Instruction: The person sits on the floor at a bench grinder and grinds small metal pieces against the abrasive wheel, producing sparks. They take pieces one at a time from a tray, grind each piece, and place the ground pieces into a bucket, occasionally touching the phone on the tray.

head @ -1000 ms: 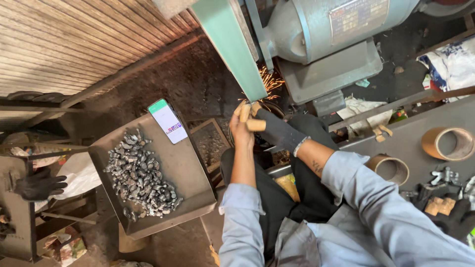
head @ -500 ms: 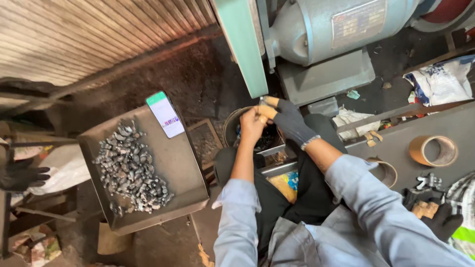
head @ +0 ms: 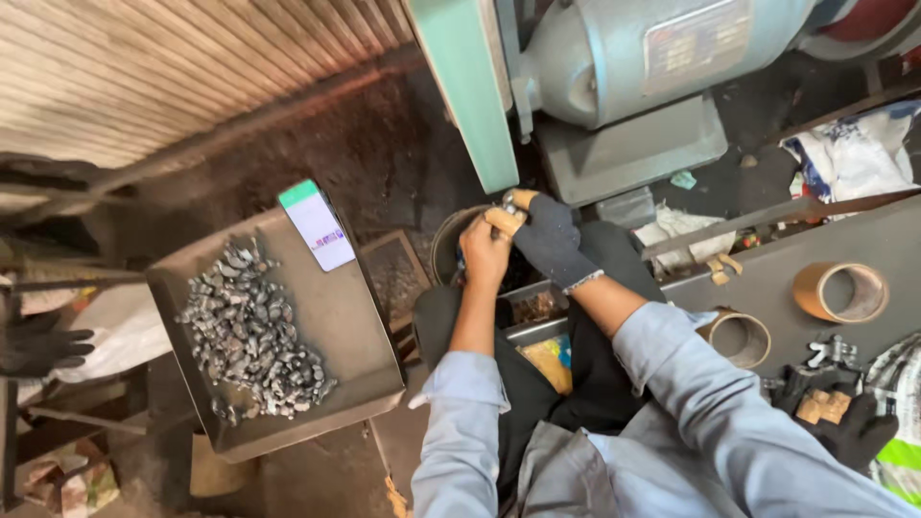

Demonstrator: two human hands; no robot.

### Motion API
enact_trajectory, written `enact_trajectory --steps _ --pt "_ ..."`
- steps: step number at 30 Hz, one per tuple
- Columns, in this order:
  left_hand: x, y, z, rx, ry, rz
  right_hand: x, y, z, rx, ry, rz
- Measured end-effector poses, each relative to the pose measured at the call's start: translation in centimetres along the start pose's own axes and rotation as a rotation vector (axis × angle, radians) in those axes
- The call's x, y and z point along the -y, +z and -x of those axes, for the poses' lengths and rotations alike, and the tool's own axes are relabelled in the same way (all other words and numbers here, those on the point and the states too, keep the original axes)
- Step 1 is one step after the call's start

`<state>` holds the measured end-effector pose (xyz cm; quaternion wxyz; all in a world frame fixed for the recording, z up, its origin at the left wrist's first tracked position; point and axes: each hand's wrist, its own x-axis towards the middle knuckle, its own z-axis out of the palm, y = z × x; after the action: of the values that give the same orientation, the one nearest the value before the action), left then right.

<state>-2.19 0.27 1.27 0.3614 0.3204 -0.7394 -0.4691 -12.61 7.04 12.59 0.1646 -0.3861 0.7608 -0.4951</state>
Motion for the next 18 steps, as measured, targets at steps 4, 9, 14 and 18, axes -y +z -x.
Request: enact_trajectory --steps 4,9,14,18 --pt "-2.8 0.0 2.0 0.014 -0.567 0.933 -1.7 0.4 0.9 0.227 0.387 -0.486" --pt "-3.3 -1.1 1.6 -0.107 -0.562 0.821 -3.9 0.4 1.1 0.390 0.590 -0.975" --pt "-1.6 -0.9 -3.3 -0.264 -0.371 0.600 -3.3 2.9 -1.0 0.523 0.716 -1.421" --pt "-1.4 -0.8 -5.3 -0.350 -0.479 0.713 -1.9 3.4 -1.7 0.590 0.518 -1.311"
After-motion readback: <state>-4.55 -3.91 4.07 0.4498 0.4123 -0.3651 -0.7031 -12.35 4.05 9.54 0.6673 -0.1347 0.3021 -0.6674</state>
